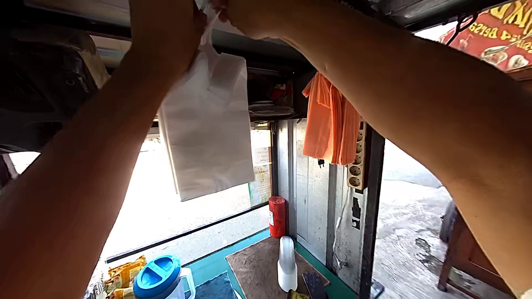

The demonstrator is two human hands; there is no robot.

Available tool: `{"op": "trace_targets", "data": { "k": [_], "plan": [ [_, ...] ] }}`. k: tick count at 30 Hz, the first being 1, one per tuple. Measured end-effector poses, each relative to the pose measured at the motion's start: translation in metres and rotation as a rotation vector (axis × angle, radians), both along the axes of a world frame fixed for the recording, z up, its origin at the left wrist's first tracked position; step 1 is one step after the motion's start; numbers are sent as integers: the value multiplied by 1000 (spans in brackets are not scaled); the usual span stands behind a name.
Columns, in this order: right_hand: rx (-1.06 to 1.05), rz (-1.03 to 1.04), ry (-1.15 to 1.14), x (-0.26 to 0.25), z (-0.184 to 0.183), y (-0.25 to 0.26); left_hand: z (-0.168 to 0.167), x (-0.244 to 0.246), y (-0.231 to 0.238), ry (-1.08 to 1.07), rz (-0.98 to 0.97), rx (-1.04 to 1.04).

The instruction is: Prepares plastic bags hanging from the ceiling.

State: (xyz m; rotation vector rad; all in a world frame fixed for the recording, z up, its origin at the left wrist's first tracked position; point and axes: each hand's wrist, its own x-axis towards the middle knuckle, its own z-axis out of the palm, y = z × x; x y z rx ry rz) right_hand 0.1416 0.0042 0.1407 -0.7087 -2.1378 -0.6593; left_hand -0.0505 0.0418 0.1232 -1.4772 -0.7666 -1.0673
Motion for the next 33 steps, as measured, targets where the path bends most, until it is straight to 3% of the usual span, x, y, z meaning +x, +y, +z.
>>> {"op": "trace_targets", "data": {
  "k": [2, 7, 10, 16, 22, 24, 26, 30, 33],
  "plan": [
    [-65, 103, 62, -6, 4, -3, -16, 21, -58, -127, 14, -259],
    [-192, 280, 167, -13, 0, -2, -19, -3, -28, 107, -301, 154],
    [-259, 397, 241, -15, -2, 2, -13, -1, -22, 96, -448, 204],
    [-120, 337, 189, -9, 2, 14, -13, -4, -29, -236, -717, -77],
    [121, 209, 89, -6, 4, 24, -75, -14, -51, -589, -983, 5],
    [125, 148, 62, -11, 3, 19, -95, -23, -50, -574, -948, 22],
    [83, 52, 46, -14, 4, 9, -99, -32, -50, -500, -862, -90],
    [26, -50, 34, -11, -5, -24, -69, -30, -83, -475, -656, -431],
    [134, 109, 26, -17, -20, -45, -45, -16, -103, -376, -535, -485]
  ]
}}
